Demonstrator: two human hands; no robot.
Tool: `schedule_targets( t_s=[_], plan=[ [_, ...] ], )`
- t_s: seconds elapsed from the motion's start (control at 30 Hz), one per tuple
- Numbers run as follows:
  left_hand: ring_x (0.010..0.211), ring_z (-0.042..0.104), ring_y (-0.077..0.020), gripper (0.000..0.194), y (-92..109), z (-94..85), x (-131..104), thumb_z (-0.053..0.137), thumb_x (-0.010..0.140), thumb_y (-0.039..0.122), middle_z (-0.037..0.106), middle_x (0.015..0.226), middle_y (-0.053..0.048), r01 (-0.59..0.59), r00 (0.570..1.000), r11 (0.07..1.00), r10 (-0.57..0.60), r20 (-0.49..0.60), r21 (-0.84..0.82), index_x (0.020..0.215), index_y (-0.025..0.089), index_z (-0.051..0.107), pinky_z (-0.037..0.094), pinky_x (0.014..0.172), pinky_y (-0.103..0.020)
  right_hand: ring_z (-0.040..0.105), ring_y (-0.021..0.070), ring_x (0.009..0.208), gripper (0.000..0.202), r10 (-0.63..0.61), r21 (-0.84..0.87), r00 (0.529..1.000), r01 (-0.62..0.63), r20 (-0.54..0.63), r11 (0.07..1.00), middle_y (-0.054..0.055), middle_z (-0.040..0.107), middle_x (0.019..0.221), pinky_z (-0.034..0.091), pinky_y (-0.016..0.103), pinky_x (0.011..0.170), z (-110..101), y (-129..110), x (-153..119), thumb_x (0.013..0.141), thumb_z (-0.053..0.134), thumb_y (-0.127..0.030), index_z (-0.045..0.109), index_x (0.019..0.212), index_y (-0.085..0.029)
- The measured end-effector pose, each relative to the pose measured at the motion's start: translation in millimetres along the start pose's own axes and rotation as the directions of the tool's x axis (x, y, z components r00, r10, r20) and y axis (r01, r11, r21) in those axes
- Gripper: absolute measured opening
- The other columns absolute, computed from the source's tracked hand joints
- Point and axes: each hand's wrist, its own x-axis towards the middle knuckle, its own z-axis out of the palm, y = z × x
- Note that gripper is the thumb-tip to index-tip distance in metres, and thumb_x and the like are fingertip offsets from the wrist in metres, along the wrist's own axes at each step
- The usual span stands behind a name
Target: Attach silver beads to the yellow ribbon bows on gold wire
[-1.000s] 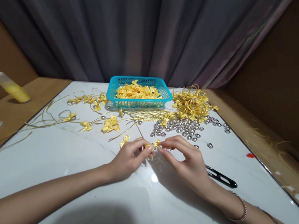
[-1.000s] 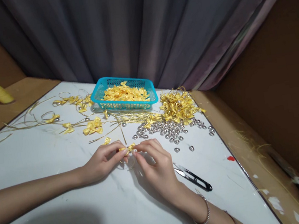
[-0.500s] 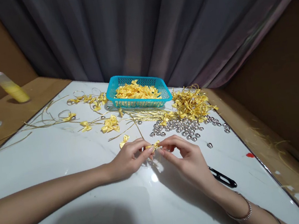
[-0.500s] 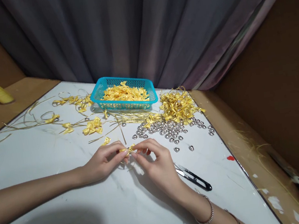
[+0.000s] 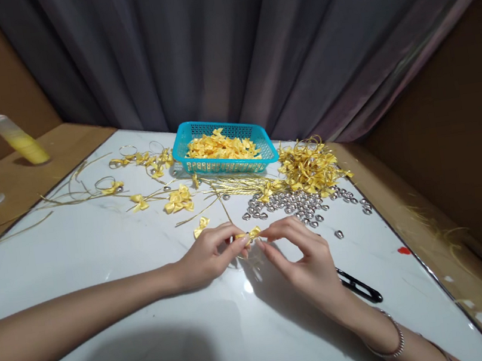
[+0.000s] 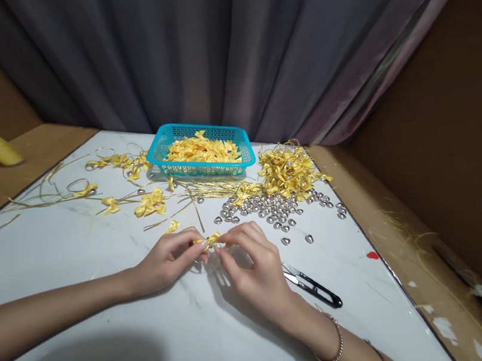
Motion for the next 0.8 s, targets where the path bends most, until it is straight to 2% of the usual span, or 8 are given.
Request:
schedule_targets(
  t_s=[0.23,0.47,0.63,0.8],
  plan=[
    [0.069,0.055,-0.0120,0.028,0.9,-0.4,0.8,0.044,0.091,0.029,0.061,0.074,-0.002,0.039,0.999,0.995,-0.038,0.018,-0.096,0.075,0.014,0.061,0.041,0.064,-0.024,0.055,0.0162,0.071,0.010,0.002,-0.007,1.000,-0.003,-0.019,1.000,0.004,0.062,0.074,0.044,0.031,0.065,0.6,-0.9,-1.5,0.080,0.058,-0.010,0.065,0.081,-0.017],
    [0.072,0.056,-0.0123,0.026,0.1,0.0,0.7,0.045,0.091,0.030,0.062,0.074,-0.002,0.096,0.995,0.953,-0.085,0.051,-0.286,0.076,0.014,0.060,0.042,0.067,-0.024,0.054,0.0161,0.069,0.016,-0.027,0.024,0.999,0.028,-0.041,0.999,0.006,0.063,0.072,0.043,0.031,0.062,0.1,-0.4,-1.7,0.079,0.058,-0.005,0.070,0.083,-0.015],
    [0.071,0.055,-0.0125,0.027,-0.3,0.8,1.4,0.045,0.091,0.031,0.061,0.073,-0.002,0.093,0.995,0.954,-0.075,0.071,-0.284,0.075,0.014,0.059,0.041,0.068,-0.025,0.054,0.0160,0.069,0.016,-0.034,0.024,0.999,0.035,-0.033,0.999,0.006,0.063,0.072,0.044,0.031,0.062,1.3,0.8,-2.3,0.079,0.059,-0.005,0.070,0.085,-0.015],
    [0.071,0.055,-0.0127,0.028,-0.1,0.0,1.0,0.045,0.090,0.032,0.061,0.073,-0.002,0.091,0.994,0.961,-0.074,0.075,-0.262,0.074,0.014,0.059,0.041,0.068,-0.025,0.056,0.0155,0.073,0.012,0.016,0.017,1.000,-0.016,0.009,1.000,0.005,0.062,0.077,0.045,0.030,0.064,0.5,-0.1,-1.2,0.079,0.060,-0.010,0.068,0.087,-0.015]
  ],
)
